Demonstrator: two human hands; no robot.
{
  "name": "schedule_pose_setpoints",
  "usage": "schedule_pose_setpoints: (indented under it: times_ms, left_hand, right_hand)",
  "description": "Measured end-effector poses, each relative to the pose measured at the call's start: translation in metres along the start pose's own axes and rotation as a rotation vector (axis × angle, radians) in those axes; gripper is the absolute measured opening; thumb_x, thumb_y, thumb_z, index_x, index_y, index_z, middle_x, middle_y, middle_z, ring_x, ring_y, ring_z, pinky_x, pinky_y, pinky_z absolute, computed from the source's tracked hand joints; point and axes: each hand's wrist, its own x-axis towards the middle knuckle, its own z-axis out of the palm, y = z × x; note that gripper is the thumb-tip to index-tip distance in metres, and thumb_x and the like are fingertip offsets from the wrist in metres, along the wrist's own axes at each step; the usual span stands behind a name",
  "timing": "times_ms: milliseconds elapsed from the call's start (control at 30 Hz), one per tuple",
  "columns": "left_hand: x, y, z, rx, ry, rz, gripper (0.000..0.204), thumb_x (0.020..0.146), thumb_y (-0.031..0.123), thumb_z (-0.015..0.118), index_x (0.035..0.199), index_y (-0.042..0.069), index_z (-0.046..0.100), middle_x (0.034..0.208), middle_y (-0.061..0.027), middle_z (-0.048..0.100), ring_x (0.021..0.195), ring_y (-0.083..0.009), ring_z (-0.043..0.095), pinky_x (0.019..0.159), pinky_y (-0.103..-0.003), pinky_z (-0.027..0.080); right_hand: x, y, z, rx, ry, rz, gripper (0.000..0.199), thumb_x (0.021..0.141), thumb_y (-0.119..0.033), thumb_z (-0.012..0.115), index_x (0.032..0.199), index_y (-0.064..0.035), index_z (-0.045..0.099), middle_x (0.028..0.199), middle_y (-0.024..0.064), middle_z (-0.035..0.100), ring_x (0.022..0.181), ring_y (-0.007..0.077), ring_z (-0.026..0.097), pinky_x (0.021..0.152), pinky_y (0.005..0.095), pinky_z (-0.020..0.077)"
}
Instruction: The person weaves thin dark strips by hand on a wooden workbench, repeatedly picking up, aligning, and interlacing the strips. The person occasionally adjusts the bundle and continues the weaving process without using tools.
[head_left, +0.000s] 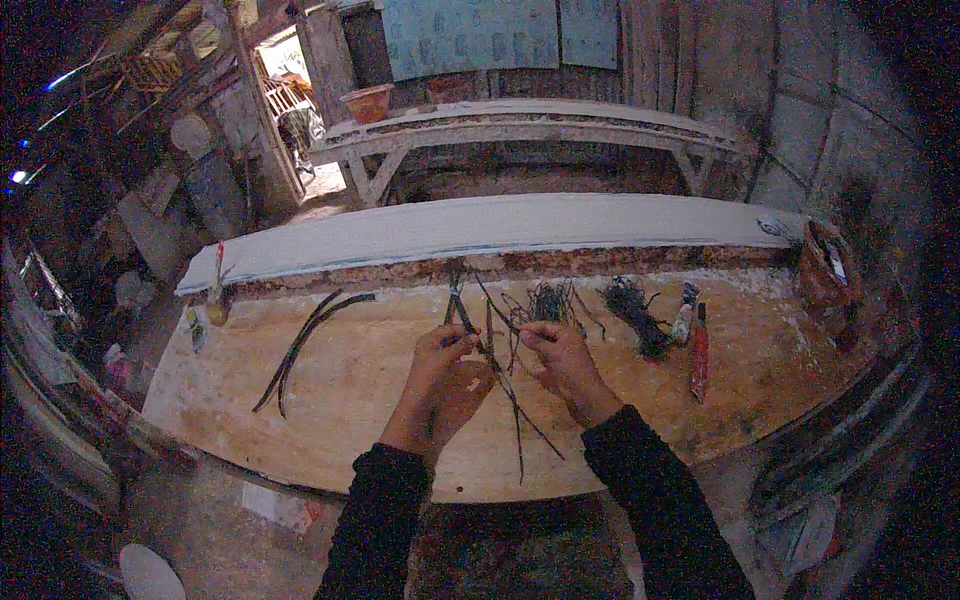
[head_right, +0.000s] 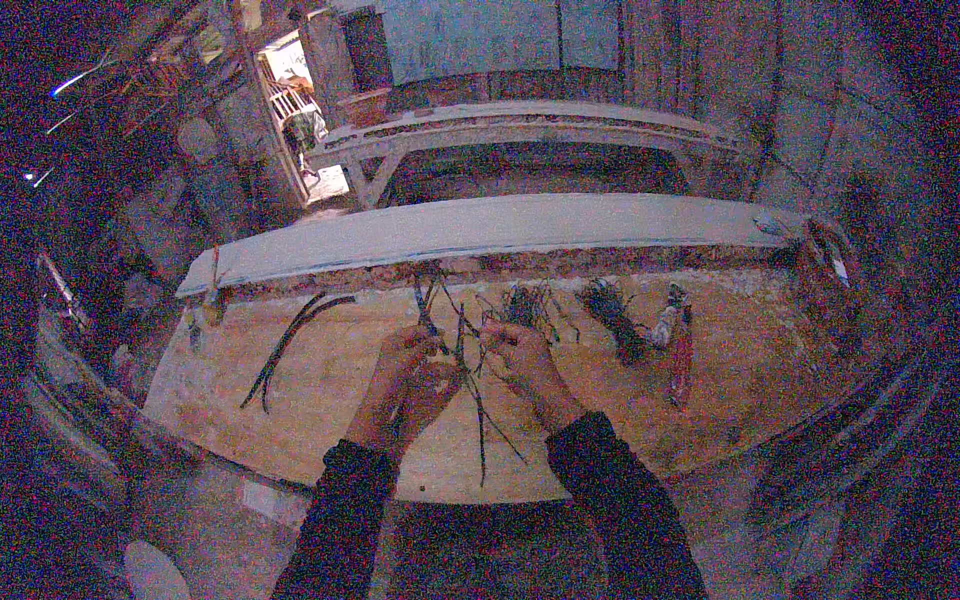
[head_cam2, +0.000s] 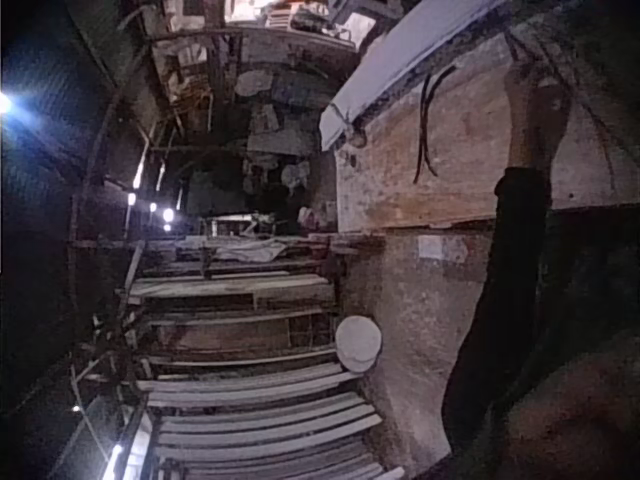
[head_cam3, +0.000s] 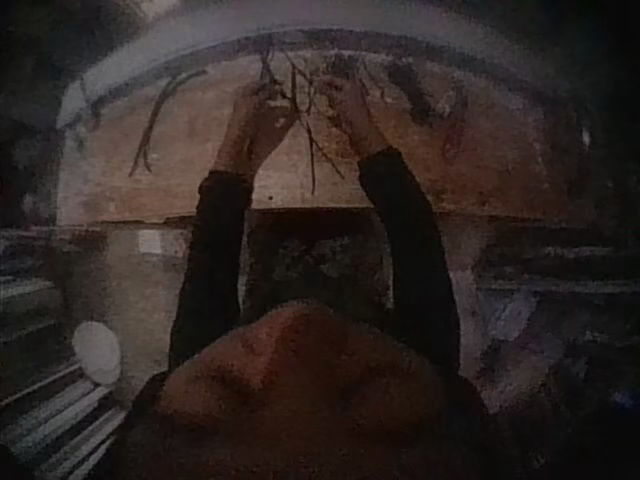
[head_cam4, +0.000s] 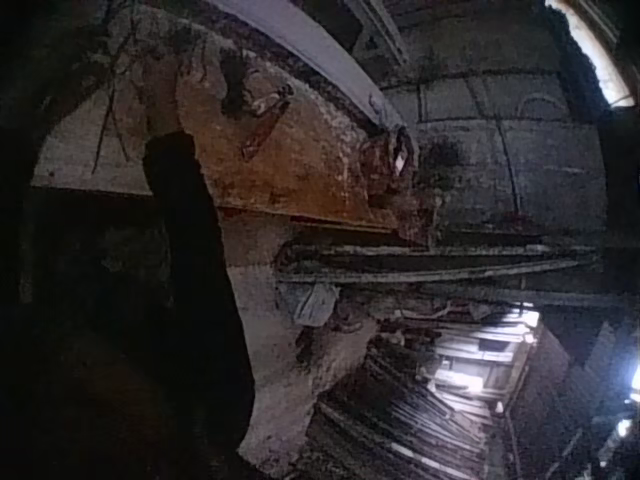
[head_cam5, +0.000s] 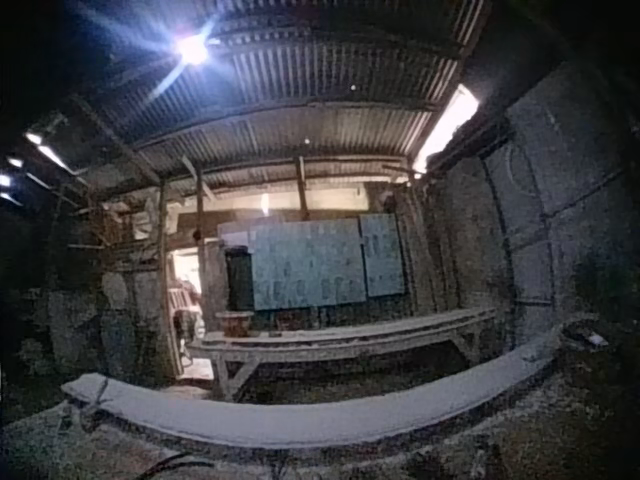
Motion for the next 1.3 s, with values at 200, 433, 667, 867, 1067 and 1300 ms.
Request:
schedule_pose_setpoints:
  times_ms: [200, 433, 667, 867, 1067, 1300]
  left_hand:
    - [-0.037, 0.046, 0.043, -0.378, -0.081, -0.261, 0.009, 0.083, 0.009, 0.066, 0.083, 0.001, 0.060, 0.073, -0.0029, 0.053, 0.063, -0.0172, 0.057, 0.056, -0.032, 0.047]
    - [-0.024, 0.026, 0.030, -0.249, -0.065, -0.216, 0.006, 0.085, 0.008, 0.063, 0.089, 0.004, 0.060, 0.074, -0.0035, 0.054, 0.060, -0.0178, 0.056, 0.055, -0.031, 0.047]
    - [-0.041, 0.041, 0.047, -0.350, -0.095, -0.292, 0.004, 0.087, 0.008, 0.059, 0.089, 0.005, 0.058, 0.079, -0.0050, 0.059, 0.068, -0.0197, 0.059, 0.060, -0.033, 0.049]
    - [-0.040, 0.030, 0.048, -0.377, -0.140, -0.288, 0.006, 0.088, 0.008, 0.057, 0.093, 0.004, 0.058, 0.082, -0.0061, 0.061, 0.074, -0.0196, 0.060, 0.064, -0.033, 0.049]
    - [-0.045, 0.036, 0.053, -0.404, -0.128, -0.287, 0.007, 0.087, 0.007, 0.058, 0.093, 0.004, 0.058, 0.081, -0.0058, 0.061, 0.072, -0.0190, 0.060, 0.063, -0.034, 0.047]
    - [-0.042, 0.032, 0.046, -0.321, -0.218, -0.259, 0.007, 0.086, 0.005, 0.059, 0.092, 0.003, 0.059, 0.082, -0.0066, 0.062, 0.074, -0.0199, 0.061, 0.064, -0.034, 0.048]
  right_hand:
    - [0.011, 0.022, -0.011, -0.001, -0.094, 0.008, 0.011, 0.086, -0.018, 0.065, 0.092, -0.0102, 0.064, 0.072, -0.0051, 0.054, 0.057, 0.0060, 0.047, 0.048, 0.0235, 0.0388]
    - [0.017, 0.027, -0.011, 0.124, -0.173, 0.041, 0.011, 0.084, -0.014, 0.065, 0.094, -0.0087, 0.062, 0.077, -0.0034, 0.058, 0.060, 0.0065, 0.051, 0.049, 0.0227, 0.0402]
    - [-0.001, 0.009, -0.002, 0.026, -0.173, 0.025, 0.010, 0.086, -0.013, 0.064, 0.094, -0.0083, 0.062, 0.080, -0.0027, 0.058, 0.068, 0.0058, 0.052, 0.053, 0.0218, 0.0421]
    - [-0.012, 0.003, 0.011, 0.027, -0.188, 0.016, 0.009, 0.087, -0.011, 0.061, 0.094, -0.0051, 0.061, 0.080, -0.0010, 0.058, 0.068, 0.0060, 0.052, 0.054, 0.0221, 0.0443]
    - [0.003, 0.023, 0.008, 0.014, -0.155, -0.091, 0.006, 0.087, -0.007, 0.060, 0.093, -0.0037, 0.060, 0.083, 0.0014, 0.059, 0.072, 0.0090, 0.057, 0.062, 0.0237, 0.0497]
    - [0.009, 0.032, 0.005, -0.061, -0.139, -0.164, 0.003, 0.086, -0.004, 0.059, 0.089, -0.0034, 0.058, 0.085, 0.0019, 0.058, 0.076, 0.0103, 0.057, 0.065, 0.0250, 0.0511]
